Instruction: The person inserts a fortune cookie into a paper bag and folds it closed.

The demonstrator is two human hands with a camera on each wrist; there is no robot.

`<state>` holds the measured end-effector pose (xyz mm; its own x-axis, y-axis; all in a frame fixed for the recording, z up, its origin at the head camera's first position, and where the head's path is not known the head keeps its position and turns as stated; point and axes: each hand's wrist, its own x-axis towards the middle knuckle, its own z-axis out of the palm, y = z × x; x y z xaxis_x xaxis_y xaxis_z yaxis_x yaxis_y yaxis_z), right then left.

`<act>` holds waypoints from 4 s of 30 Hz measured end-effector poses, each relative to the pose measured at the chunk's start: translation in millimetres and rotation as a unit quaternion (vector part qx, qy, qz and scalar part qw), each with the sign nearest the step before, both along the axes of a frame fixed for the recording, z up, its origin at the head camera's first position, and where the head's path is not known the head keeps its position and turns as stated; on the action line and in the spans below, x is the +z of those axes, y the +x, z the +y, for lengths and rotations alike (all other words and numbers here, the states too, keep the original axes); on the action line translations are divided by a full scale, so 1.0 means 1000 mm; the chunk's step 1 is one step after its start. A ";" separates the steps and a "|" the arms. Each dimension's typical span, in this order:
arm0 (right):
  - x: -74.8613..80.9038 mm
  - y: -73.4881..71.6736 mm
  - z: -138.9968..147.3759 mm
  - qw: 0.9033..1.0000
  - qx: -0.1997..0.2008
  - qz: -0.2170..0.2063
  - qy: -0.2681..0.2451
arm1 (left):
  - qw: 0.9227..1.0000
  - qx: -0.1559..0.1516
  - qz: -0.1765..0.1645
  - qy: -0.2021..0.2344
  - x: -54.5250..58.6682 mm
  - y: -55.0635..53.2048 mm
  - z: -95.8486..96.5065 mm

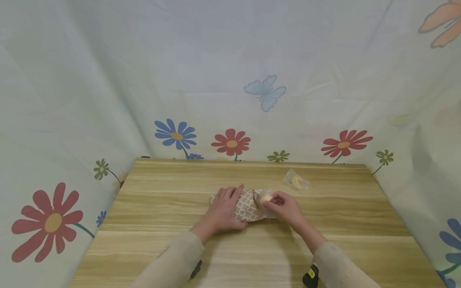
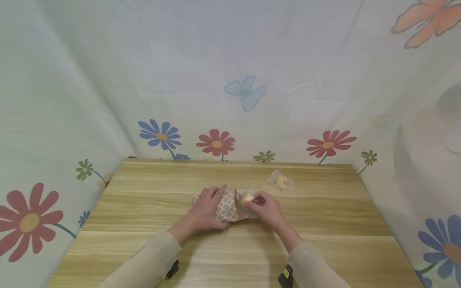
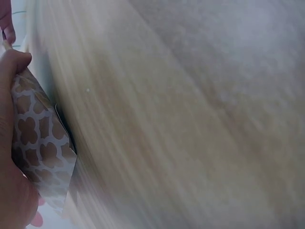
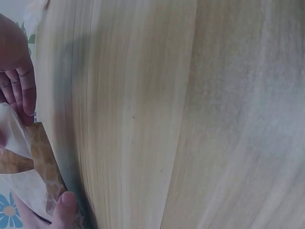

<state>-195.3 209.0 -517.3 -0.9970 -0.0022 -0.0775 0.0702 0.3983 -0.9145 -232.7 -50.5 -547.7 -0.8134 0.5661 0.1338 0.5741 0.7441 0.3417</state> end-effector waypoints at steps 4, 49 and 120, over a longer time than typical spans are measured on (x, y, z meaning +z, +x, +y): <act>0.000 -0.002 -0.003 1.000 -0.006 0.002 0.001 | 1.000 -0.001 0.001 -0.002 0.000 0.001 0.002; 0.001 -0.007 -0.009 0.998 0.031 0.031 0.042 | 0.999 -0.010 0.024 0.040 -0.005 0.003 0.005; 0.030 -0.021 0.008 0.980 0.130 0.111 0.102 | 0.989 -0.005 0.035 0.147 0.005 0.008 0.009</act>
<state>-216.7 216.5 -486.8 -0.9570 -0.2661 0.1151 -0.2493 0.5524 -0.7954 -224.5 -41.6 -543.1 -0.7915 0.5021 0.3485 0.6100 0.6135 0.5014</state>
